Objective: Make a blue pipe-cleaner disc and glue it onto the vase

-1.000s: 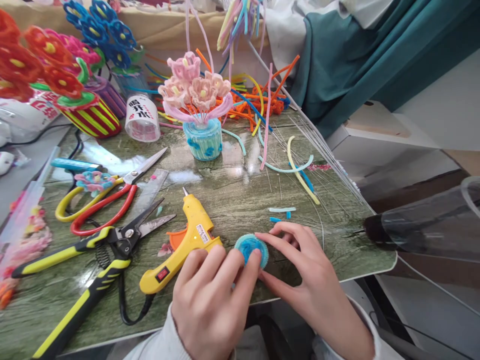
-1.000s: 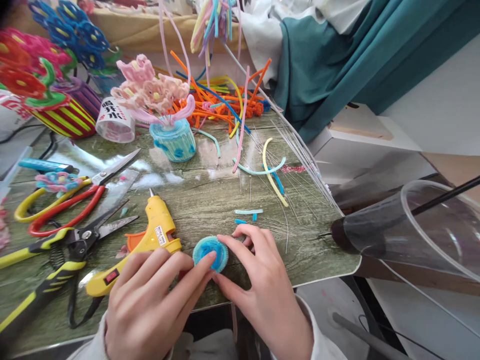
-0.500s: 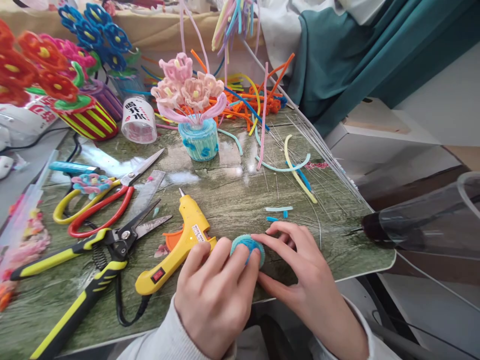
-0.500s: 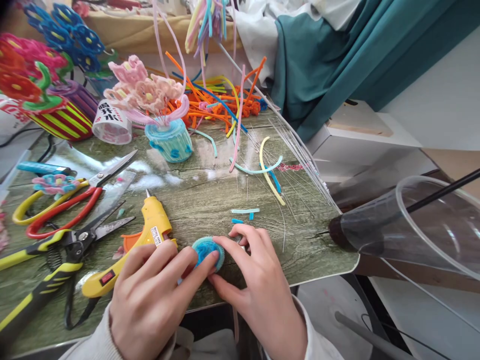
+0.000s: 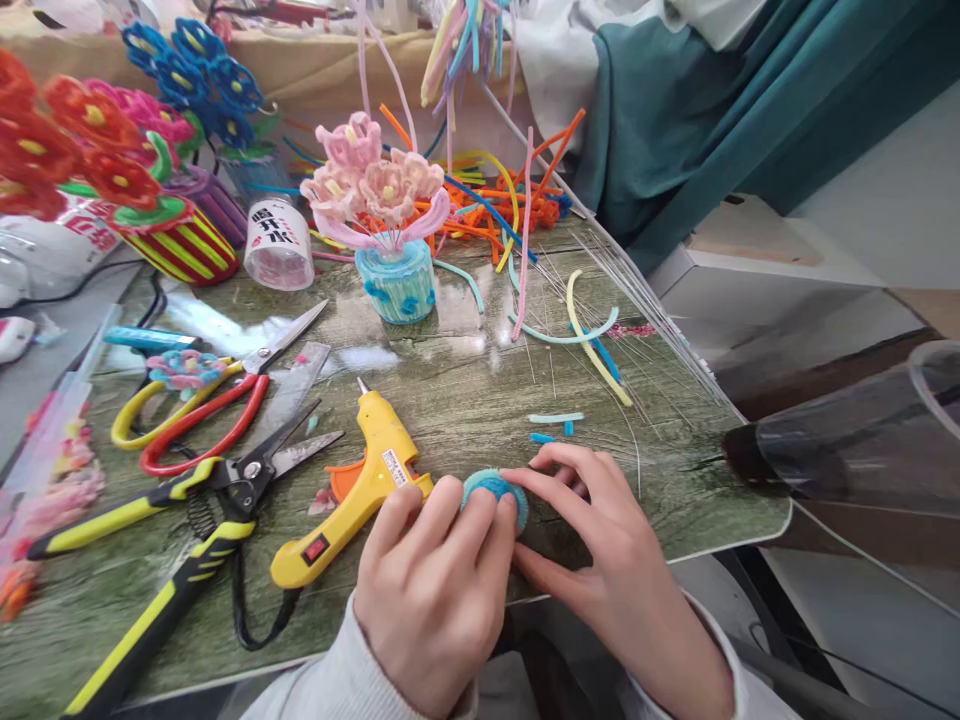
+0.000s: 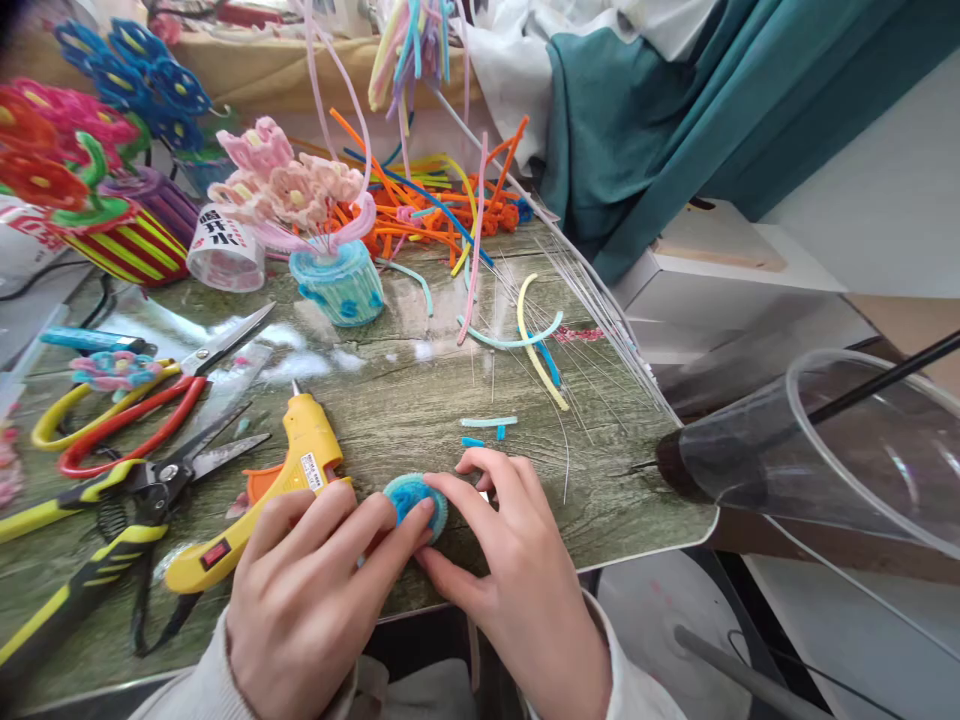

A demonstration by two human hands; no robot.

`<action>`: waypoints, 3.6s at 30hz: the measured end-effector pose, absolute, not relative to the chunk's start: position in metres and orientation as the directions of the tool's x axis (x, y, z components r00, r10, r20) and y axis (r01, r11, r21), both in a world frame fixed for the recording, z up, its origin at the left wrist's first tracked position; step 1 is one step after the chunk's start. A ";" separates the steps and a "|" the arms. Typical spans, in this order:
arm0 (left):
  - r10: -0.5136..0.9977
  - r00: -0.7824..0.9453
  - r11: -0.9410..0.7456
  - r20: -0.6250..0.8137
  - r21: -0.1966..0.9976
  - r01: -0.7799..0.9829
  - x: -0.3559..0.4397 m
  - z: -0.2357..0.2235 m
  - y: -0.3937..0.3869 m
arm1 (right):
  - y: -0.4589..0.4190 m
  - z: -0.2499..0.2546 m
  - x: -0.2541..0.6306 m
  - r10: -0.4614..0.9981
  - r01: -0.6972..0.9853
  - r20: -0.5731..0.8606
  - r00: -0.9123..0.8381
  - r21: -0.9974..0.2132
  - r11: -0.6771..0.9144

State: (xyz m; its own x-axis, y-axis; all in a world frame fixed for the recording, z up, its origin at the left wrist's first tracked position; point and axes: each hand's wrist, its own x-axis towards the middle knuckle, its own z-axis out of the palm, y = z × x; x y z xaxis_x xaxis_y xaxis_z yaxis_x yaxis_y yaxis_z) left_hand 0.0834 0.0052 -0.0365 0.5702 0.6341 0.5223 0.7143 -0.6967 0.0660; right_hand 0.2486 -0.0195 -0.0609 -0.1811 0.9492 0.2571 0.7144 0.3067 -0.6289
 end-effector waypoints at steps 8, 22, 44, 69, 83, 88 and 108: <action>0.621 0.577 -0.700 0.531 0.043 0.713 0.076 -0.038 0.001 | -0.020 -0.060 0.249 0.951 0.714 0.260 -0.168 -0.633 0.300; 0.633 0.556 -0.674 0.538 0.031 0.738 0.076 -0.036 0.002 | -0.018 -0.060 0.247 0.949 0.710 0.276 -0.156 -0.637 0.302; 0.727 0.475 -0.443 0.496 -0.191 0.876 -0.013 -0.018 -0.006 | -0.021 -0.063 0.240 0.964 0.777 0.256 -0.070 -0.592 0.214; 0.816 0.177 -0.227 0.550 0.023 0.974 0.006 -0.051 0.046 | -0.025 -0.067 0.208 0.918 0.862 0.393 0.052 -0.481 0.157; 0.609 0.309 -0.677 0.731 0.275 0.683 0.029 -0.039 0.005 | -0.014 -0.068 0.190 0.936 0.841 0.352 0.023 -0.514 0.172; 0.617 0.373 -0.715 0.693 0.295 0.634 0.036 -0.052 0.004 | -0.013 -0.063 0.190 0.947 0.818 0.321 0.023 -0.550 0.167; 0.553 0.494 -0.763 0.671 0.168 0.624 0.032 -0.055 0.001 | -0.013 -0.060 0.193 0.958 0.787 0.287 0.004 -0.592 0.174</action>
State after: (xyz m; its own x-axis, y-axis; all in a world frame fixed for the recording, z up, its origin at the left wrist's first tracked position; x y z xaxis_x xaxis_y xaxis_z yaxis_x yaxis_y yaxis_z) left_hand 0.0324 0.0006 -0.0550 0.4944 0.5527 0.6709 0.6244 -0.7627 0.1683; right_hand 0.1935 -0.0128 -0.0599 0.0039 0.9581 0.2866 0.7871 0.1738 -0.5918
